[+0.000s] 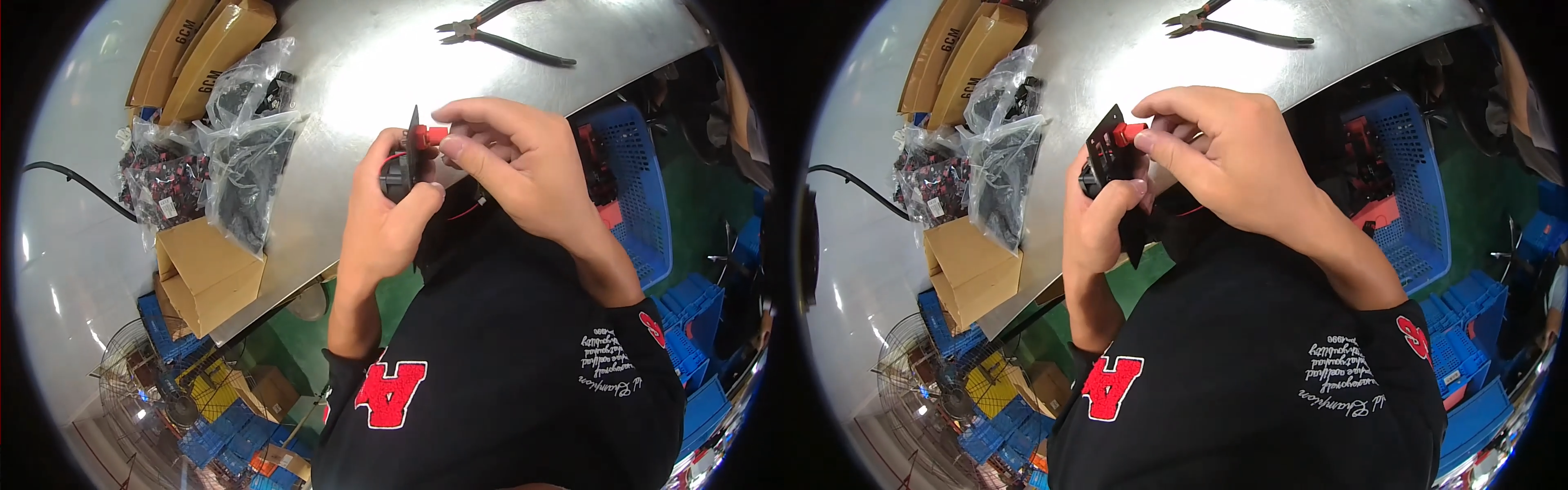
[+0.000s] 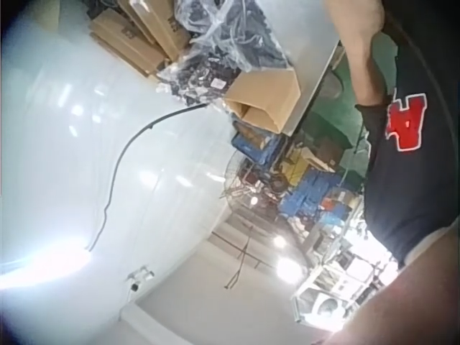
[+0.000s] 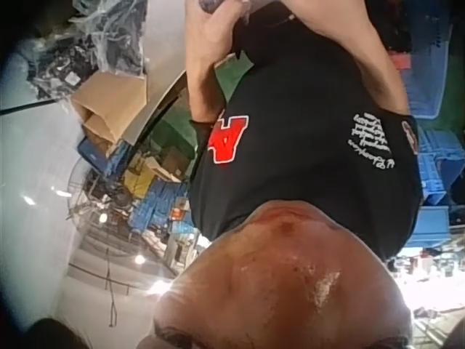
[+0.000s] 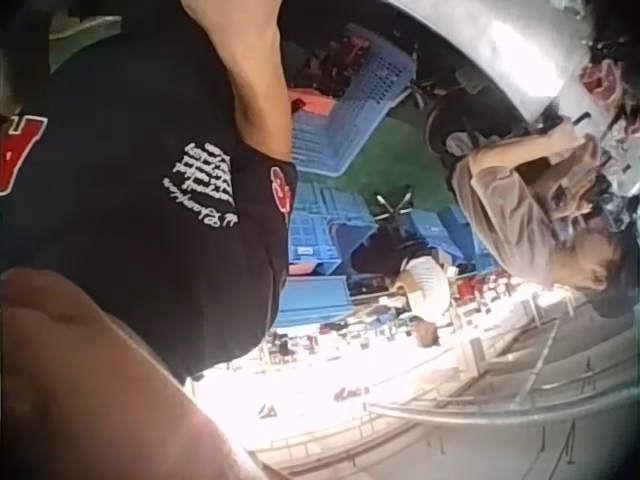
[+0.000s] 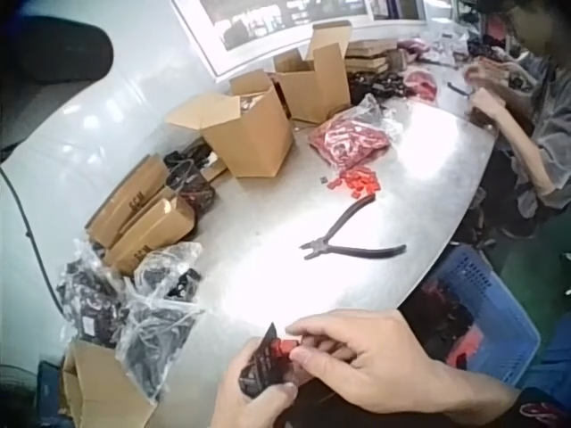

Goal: Assembling small electronic components by inserting internal parts and using pliers to secure the assembly.

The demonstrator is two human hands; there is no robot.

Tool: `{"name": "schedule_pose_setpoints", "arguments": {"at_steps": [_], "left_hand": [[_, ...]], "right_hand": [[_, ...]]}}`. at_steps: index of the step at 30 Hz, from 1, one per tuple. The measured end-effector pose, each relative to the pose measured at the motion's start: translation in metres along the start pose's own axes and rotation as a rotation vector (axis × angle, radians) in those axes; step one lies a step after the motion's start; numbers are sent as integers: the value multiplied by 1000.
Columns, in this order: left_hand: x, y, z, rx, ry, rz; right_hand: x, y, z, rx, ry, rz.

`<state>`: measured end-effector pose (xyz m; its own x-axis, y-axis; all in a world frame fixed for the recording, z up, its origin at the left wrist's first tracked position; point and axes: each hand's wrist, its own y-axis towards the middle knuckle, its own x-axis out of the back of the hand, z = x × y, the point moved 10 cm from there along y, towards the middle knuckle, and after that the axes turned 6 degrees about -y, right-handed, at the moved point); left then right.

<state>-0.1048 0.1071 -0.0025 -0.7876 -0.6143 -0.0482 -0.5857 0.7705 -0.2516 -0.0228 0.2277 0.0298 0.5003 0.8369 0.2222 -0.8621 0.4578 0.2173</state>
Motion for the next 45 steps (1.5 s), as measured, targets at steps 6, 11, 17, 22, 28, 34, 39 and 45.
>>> {"name": "schedule_pose_setpoints", "arguments": {"at_steps": [6,11,17,22,28,34,39,45], "left_hand": [[-8,3,-8,4,55,21],[-9,5,-1,34,-35,20],[-18,4,-3,15,-235,82],[-22,3,2,77,-218,101],[-24,-1,4,119,-239,76],[-29,-2,9,193,-263,121],[-30,-3,13,213,-268,103],[-18,1,8,113,67,14]], "right_hand": [[-2,-2,-16,-235,351,20],[-1,-4,-22,-206,289,-23],[15,-8,31,428,-273,-178],[15,-16,28,512,-339,-244],[12,-22,28,608,-408,-248],[13,-22,18,569,-334,-273],[8,-24,5,559,-250,-288],[4,-28,10,670,-412,-326]]}}
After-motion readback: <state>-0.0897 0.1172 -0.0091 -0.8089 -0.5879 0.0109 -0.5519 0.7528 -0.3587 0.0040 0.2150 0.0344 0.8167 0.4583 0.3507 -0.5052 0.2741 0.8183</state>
